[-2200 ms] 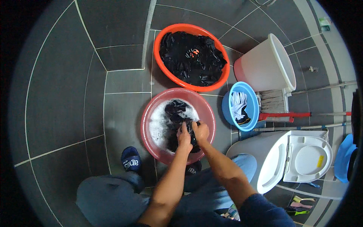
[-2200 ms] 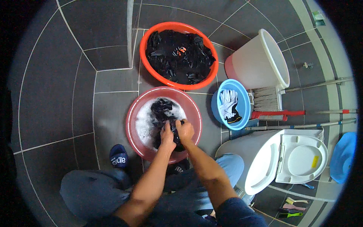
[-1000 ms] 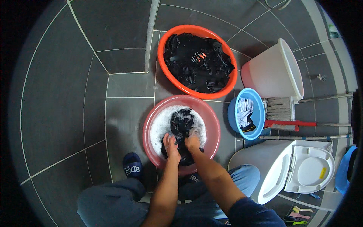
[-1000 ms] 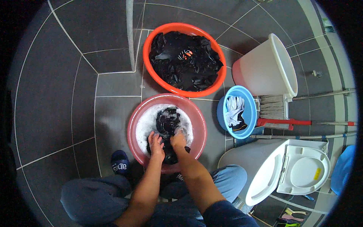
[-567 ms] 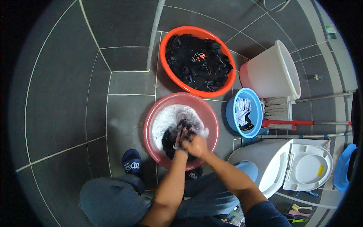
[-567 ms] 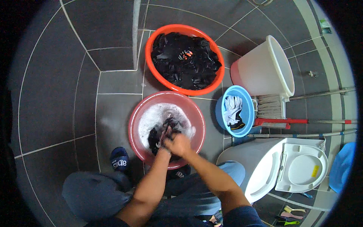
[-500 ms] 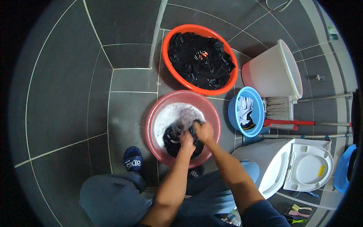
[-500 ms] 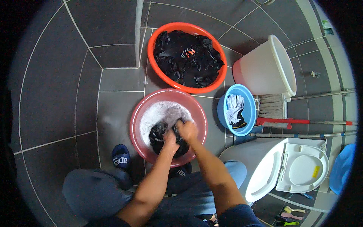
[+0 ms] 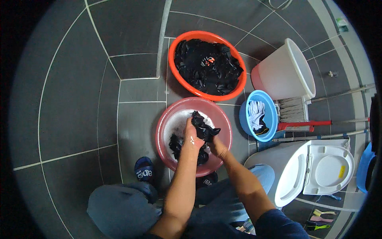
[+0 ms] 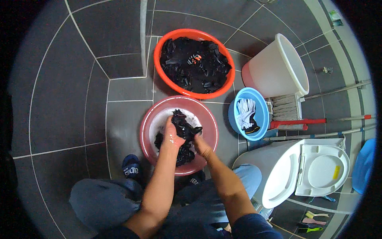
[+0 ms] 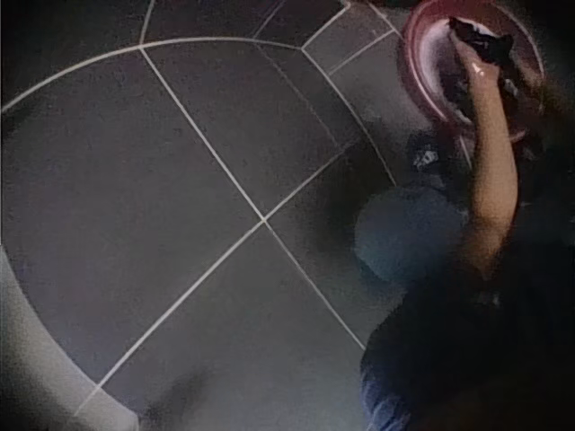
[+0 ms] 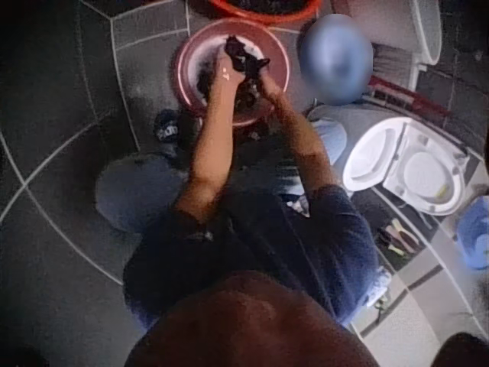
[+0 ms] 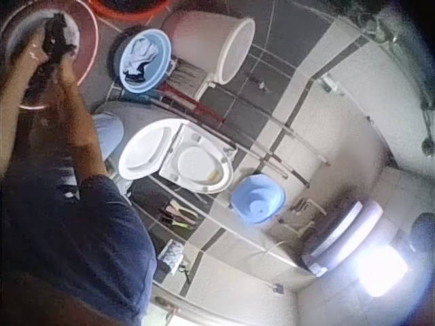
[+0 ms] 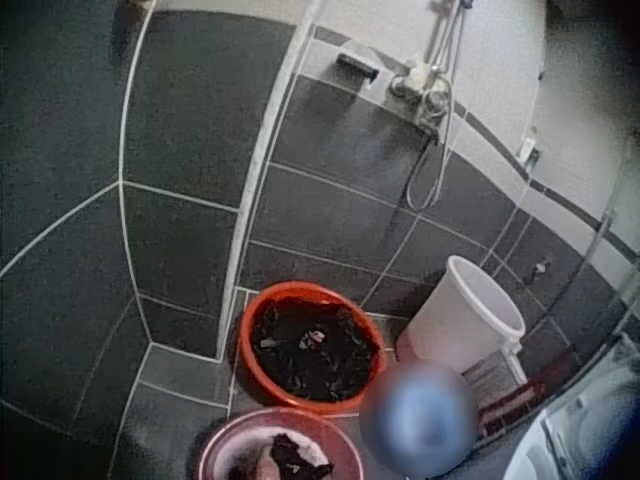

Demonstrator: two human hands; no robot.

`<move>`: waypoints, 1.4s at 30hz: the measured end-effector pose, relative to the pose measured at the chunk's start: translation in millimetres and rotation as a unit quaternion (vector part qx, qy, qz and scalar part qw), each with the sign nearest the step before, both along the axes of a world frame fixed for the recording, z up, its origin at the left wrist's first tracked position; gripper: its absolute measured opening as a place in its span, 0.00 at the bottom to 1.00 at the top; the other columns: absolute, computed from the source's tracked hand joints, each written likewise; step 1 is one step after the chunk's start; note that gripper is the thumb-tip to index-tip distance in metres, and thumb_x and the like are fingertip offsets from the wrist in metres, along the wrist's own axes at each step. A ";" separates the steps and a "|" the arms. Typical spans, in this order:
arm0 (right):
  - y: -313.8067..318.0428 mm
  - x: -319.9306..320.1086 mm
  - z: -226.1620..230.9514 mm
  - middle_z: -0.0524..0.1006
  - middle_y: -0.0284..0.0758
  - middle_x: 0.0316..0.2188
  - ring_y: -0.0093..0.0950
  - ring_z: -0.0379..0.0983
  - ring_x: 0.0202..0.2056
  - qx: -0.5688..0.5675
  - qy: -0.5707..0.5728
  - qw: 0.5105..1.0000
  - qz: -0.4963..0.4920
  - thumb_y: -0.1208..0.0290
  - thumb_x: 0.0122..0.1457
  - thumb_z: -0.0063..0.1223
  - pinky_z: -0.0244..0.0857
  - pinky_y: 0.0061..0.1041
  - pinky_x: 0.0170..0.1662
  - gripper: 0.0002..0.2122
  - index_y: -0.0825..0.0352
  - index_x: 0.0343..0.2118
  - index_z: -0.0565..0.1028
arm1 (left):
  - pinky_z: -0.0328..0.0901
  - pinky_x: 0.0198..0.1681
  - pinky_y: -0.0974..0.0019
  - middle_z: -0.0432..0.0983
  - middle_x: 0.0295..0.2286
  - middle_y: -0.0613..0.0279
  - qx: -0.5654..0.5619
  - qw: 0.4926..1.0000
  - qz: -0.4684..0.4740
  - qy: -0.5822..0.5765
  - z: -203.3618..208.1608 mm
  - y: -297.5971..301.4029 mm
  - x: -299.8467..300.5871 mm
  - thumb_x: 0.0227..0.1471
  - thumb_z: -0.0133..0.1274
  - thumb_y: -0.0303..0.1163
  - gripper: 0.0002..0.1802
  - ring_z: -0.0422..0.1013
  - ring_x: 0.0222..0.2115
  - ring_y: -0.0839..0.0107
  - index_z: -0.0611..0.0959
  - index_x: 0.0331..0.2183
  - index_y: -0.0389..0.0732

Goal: The person sits on the floor and hand-washes dark garments in a pink basin filled with soapy water. They repeatedly scrub, wring, and rinse the clothes, then transfer them to an orange basin.

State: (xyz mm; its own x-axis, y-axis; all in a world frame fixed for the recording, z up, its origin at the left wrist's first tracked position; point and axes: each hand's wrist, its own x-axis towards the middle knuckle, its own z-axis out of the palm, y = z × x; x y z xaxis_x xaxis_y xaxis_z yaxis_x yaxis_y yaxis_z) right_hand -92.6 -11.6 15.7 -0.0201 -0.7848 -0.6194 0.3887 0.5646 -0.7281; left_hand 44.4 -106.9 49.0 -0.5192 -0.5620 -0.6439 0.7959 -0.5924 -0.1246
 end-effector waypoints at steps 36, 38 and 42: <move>-12.5 102.2 97.0 0.80 0.49 0.29 0.37 0.79 0.34 -0.074 0.424 0.885 0.177 0.54 0.51 0.61 0.70 0.36 0.41 0.22 0.75 0.33 0.80 | 0.70 0.40 0.61 0.76 0.41 0.59 -0.078 0.954 0.096 -0.274 -150.9 52.9 15.3 0.53 0.63 0.34 0.25 0.73 0.39 0.65 0.74 0.51 0.39; -20.4 35.6 46.1 0.77 0.60 0.29 0.50 0.79 0.36 0.017 0.619 0.780 0.086 0.48 0.54 0.53 0.69 0.44 0.41 0.27 0.77 0.30 0.79 | 0.66 0.50 0.58 0.71 0.52 0.58 -0.052 0.983 0.042 -0.171 -69.6 71.2 -45.5 0.58 0.56 0.43 0.29 0.69 0.48 0.63 0.70 0.58 0.43; -32.5 53.2 26.9 0.77 0.60 0.28 0.52 0.77 0.36 0.007 0.538 0.843 0.010 0.49 0.54 0.52 0.67 0.46 0.44 0.26 0.77 0.30 0.79 | 0.62 0.56 0.55 0.66 0.58 0.56 -0.133 0.987 0.080 -0.037 -79.9 65.5 -32.2 0.62 0.46 0.46 0.27 0.64 0.55 0.60 0.70 0.58 0.44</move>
